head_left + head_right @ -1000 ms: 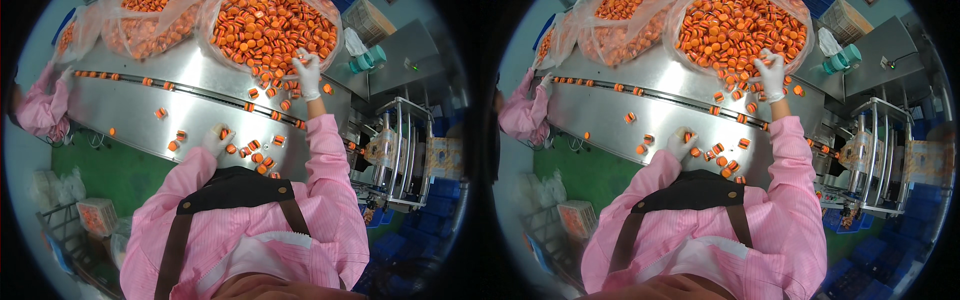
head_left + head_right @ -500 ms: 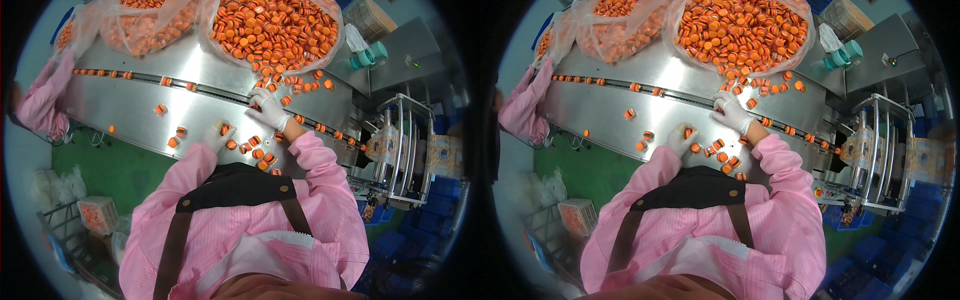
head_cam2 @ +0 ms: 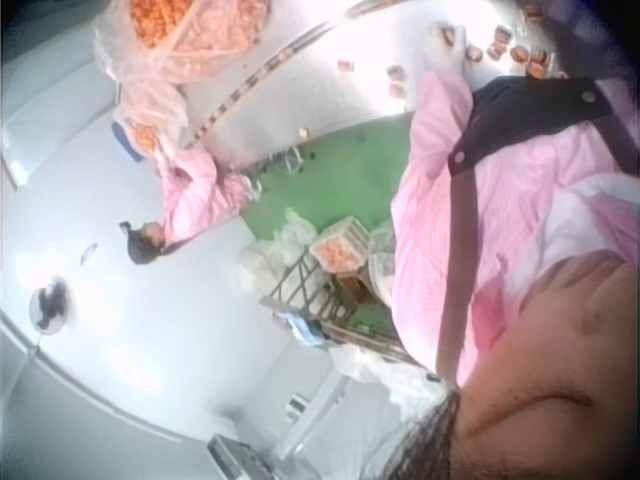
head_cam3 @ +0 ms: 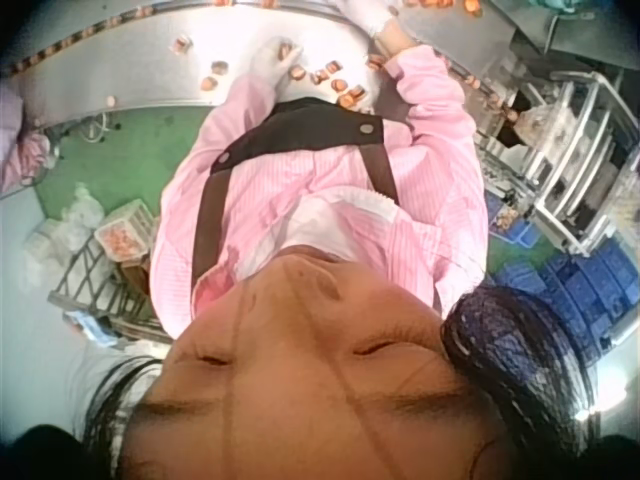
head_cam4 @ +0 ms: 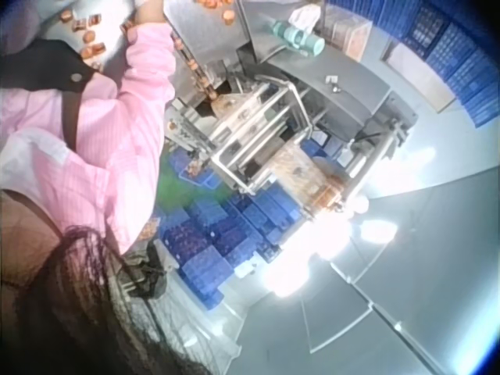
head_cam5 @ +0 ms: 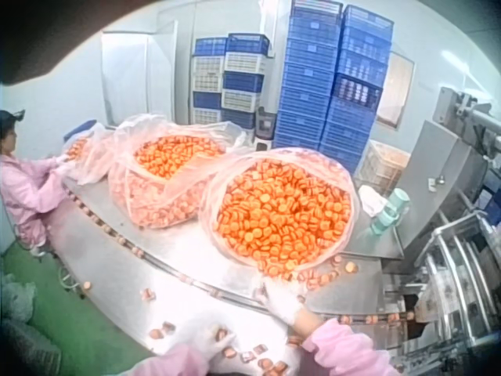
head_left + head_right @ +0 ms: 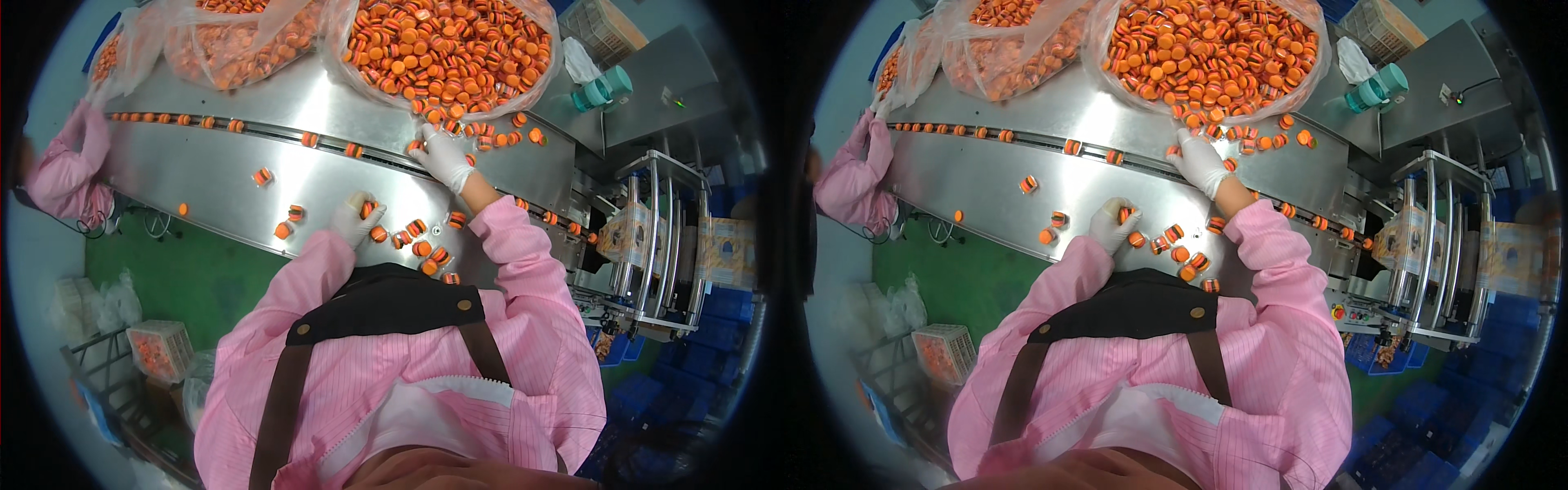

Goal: The person places small orange cylindrical food items onto a moving conveyor belt in a factory setting. They pick items from a large pile on the table and arrange them in a line on the belt, occasionally adjusting their position. Another worker is visible in the background performing a similar task.

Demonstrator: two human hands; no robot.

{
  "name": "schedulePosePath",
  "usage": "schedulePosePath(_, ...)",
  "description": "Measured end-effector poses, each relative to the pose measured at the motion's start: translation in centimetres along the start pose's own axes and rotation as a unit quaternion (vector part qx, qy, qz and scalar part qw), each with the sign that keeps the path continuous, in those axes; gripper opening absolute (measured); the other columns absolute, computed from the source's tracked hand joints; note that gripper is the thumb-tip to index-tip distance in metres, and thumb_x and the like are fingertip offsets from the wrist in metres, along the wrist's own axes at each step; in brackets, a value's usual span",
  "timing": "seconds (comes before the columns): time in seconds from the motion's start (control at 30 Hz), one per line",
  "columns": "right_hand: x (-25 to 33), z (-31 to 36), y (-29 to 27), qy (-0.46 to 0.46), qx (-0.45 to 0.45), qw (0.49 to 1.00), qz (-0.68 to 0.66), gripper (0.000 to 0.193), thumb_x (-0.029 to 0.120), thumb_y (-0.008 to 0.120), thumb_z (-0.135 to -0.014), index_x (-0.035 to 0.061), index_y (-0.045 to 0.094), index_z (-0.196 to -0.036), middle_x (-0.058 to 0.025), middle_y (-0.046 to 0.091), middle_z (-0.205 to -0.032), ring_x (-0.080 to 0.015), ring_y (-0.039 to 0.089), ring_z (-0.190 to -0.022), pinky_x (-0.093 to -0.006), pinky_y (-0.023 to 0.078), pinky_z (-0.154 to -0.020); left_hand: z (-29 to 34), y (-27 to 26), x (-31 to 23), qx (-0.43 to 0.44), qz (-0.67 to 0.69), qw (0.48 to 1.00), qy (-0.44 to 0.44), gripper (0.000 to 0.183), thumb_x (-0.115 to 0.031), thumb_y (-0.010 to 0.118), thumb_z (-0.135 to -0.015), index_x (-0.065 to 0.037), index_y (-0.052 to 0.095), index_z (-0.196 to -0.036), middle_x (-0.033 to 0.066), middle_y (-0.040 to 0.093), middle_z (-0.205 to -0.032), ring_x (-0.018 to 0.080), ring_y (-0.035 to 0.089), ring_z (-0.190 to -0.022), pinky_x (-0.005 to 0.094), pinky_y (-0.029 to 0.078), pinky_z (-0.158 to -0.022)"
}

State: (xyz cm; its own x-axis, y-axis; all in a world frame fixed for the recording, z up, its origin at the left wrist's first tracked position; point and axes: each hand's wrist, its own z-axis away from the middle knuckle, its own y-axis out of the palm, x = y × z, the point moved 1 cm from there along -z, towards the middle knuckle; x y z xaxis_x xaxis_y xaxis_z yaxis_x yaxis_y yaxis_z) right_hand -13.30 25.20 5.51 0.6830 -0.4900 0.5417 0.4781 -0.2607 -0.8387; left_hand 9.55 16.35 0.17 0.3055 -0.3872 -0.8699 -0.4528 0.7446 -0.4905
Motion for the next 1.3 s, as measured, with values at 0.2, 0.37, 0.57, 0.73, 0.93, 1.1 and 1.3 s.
schedulePosePath(0.2,-1.7,2.9,-0.7,0.025,0.088,0.996,0.019,0.025,0.024,0.062,-0.085,0.0010,0.057,-0.090,-0.0219,0.062,-0.087,-0.0368,0.062,-0.086,-0.0435,0.049,-0.078,-0.1,-0.3,-0.7,0.017,-0.013,1.000,-0.009,0.025,-0.024,0.071,-0.083,-0.004,0.060,-0.094,0.0110,0.064,-0.084,0.0237,0.063,-0.078,0.0341,0.050,-0.072)
schedulePosePath(0.37,-2.8,2.2,-1.4,0.024,-0.087,0.993,0.075,0.030,0.028,0.063,-0.084,0.0040,0.058,-0.100,-0.0196,0.057,-0.103,-0.0365,0.059,-0.094,-0.0440,0.049,-0.080,0.0,0.2,0.5,-0.031,0.001,0.998,0.056,0.028,-0.028,0.071,-0.083,-0.005,0.059,-0.091,0.0140,0.062,-0.079,0.0291,0.061,-0.073,0.0379,0.048,-0.066)
schedulePosePath(0.57,-2.9,-0.6,-0.3,0.063,-0.059,0.982,0.165,0.027,0.023,0.063,-0.080,0.0036,0.056,-0.098,-0.0208,0.056,-0.103,-0.0360,0.059,-0.096,-0.0447,0.049,-0.082,-0.2,-0.4,-0.5,0.011,-0.004,1.000,0.016,0.023,-0.022,0.071,-0.083,-0.004,0.060,-0.093,0.0118,0.064,-0.085,0.0243,0.063,-0.079,0.0340,0.050,-0.073)
schedulePosePath(0.73,-0.7,-0.3,0.9,-0.040,-0.121,0.990,0.061,0.020,0.013,0.057,-0.076,0.0020,0.055,-0.092,-0.0209,0.058,-0.094,-0.0380,0.055,-0.093,-0.0474,0.045,-0.082,0.0,-0.1,0.0,-0.012,-0.022,0.999,0.032,0.022,-0.022,0.071,-0.083,-0.005,0.061,-0.092,0.0119,0.064,-0.085,0.0262,0.063,-0.079,0.0347,0.050,-0.073)
schedulePosePath(0.93,3.8,-1.0,5.0,-0.146,-0.091,0.983,-0.070,0.016,0.007,0.058,-0.075,0.0042,0.058,-0.091,-0.0132,0.063,-0.093,-0.0341,0.057,-0.097,-0.0401,0.046,-0.084,0.0,0.1,0.0,-0.016,-0.026,0.999,0.015,0.023,-0.022,0.071,-0.082,-0.005,0.061,-0.093,0.0117,0.064,-0.085,0.0264,0.063,-0.077,0.0348,0.050,-0.072)
schedulePosePath(1.1,4.5,-1.0,6.1,-0.203,-0.032,0.978,-0.026,0.020,0.009,0.059,-0.075,0.0056,0.060,-0.095,-0.0110,0.063,-0.099,-0.0342,0.055,-0.103,-0.0438,0.041,-0.093,-0.1,0.1,0.2,-0.014,-0.038,0.999,0.028,0.024,-0.023,0.071,-0.082,-0.005,0.061,-0.094,0.0115,0.064,-0.084,0.0263,0.063,-0.077,0.0345,0.050,-0.071)
schedulePosePath(1.3,1.7,-1.9,2.1,-0.071,-0.182,0.973,0.125,0.030,0.013,0.062,-0.076,0.0122,0.063,-0.106,-0.0144,0.058,-0.116,-0.0350,0.050,-0.110,-0.0474,0.038,-0.097,-0.1,0.2,0.4,-0.024,-0.015,0.999,0.033,0.029,-0.031,0.070,-0.082,-0.006,0.061,-0.094,0.0129,0.064,-0.082,0.0318,0.063,-0.076,0.0394,0.049,-0.067)
